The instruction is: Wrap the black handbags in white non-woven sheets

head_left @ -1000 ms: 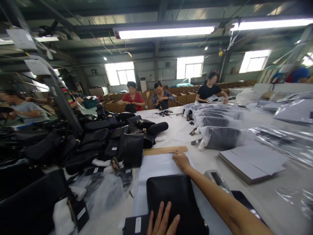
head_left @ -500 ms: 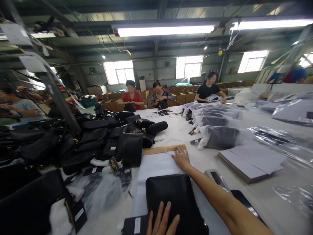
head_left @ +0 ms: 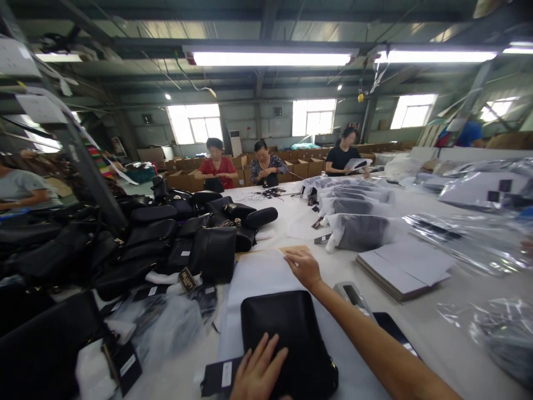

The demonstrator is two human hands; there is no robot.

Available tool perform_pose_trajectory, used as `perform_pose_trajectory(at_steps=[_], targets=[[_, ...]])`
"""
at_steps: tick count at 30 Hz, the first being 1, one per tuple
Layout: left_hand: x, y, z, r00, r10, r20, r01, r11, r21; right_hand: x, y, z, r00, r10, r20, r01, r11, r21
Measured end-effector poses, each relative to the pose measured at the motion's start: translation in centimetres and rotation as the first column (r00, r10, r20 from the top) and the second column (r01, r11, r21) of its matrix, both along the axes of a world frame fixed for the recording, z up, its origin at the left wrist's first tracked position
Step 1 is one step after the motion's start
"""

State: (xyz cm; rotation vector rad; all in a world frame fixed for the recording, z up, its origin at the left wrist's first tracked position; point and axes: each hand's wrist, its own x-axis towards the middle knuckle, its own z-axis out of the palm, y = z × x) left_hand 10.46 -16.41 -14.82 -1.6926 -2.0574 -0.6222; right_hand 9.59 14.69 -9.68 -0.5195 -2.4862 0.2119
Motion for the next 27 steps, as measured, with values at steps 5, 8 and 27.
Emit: perform_pose_trajectory(at_steps=[5,8,27], targets=[[-4.2,1.2,7.0,0.975,0.188,0.119,-0.194,0.98,0.043,5.5,-3.4,1.8,0.954,0.178,-0.241,-0.139,0.976,0.17],[-7.0,4.2,10.7,0.964,0.264,-0.031,-0.262,0.963,0.07,8.6,-5.1,1.5,0.913,0.273,-0.302,-0.189,0.941,0.279],[-3.4,2.4,8.0,0.984,0.006,-0.178,-0.041,0.98,-0.193,13.3,-8.9,3.1,0.972,0.234,0.008,-0.217,0.89,0.401]])
